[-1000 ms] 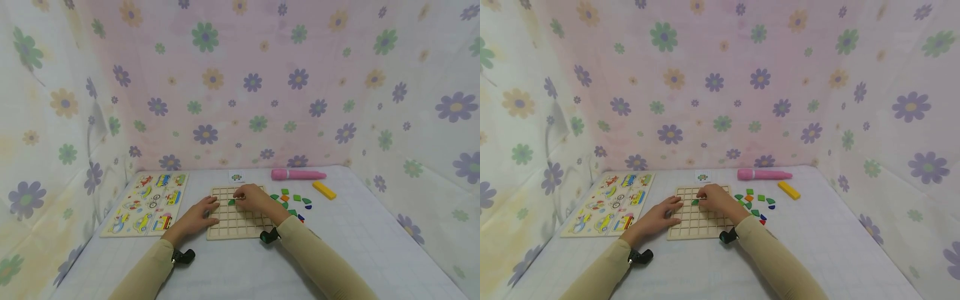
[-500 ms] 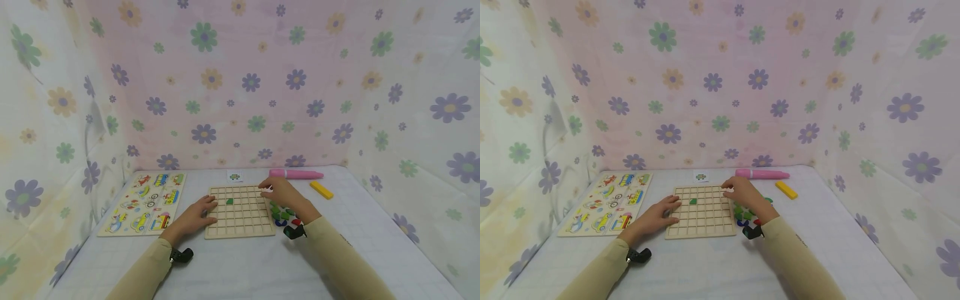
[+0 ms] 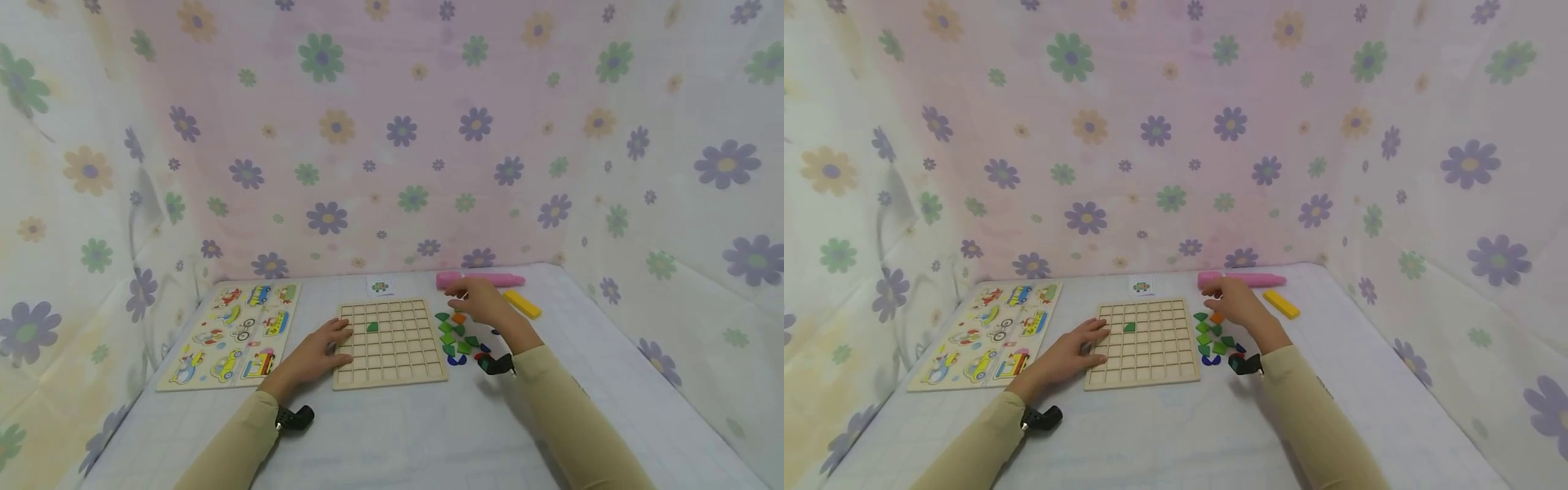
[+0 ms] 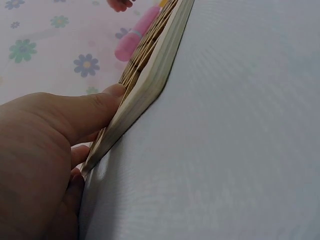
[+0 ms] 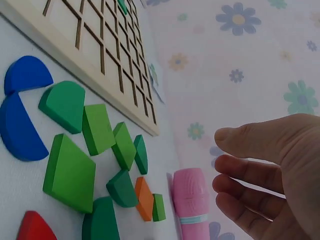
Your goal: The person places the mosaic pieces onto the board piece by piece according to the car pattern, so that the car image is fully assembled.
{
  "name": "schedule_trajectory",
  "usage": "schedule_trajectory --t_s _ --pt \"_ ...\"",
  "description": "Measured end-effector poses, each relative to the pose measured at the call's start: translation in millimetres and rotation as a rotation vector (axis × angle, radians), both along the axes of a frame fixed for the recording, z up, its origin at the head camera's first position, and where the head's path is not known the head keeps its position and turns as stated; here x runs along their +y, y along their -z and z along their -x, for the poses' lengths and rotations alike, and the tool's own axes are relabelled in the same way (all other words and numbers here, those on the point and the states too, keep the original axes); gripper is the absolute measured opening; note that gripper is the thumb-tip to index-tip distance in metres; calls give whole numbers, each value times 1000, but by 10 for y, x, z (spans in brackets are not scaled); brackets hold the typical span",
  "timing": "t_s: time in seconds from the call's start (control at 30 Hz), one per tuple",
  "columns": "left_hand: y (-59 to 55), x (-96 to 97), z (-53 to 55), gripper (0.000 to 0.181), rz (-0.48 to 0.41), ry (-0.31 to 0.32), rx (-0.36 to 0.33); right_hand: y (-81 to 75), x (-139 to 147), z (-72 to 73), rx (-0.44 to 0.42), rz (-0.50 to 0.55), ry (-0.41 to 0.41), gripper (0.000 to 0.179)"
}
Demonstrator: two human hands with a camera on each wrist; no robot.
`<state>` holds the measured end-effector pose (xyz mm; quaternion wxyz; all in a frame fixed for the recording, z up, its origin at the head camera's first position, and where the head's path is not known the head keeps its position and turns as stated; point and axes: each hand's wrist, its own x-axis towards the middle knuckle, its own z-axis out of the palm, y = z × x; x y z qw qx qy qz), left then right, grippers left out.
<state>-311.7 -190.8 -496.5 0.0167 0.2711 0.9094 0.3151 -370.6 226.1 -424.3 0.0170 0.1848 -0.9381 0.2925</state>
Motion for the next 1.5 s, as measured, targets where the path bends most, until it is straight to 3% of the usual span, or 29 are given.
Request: schedule_trajectory --t_s 0.27,0.87,1.5 --pt "-10 -5 7 69 -7 -4 -4 0 63 33 -28 -12 16 29" --pt "-13 1 9 68 -8 -9 -27 286 269 228 -121 -72 128 29" --pt "-44 19 -2 67 -3 -15 -23 460 290 333 -95 -69 129 27"
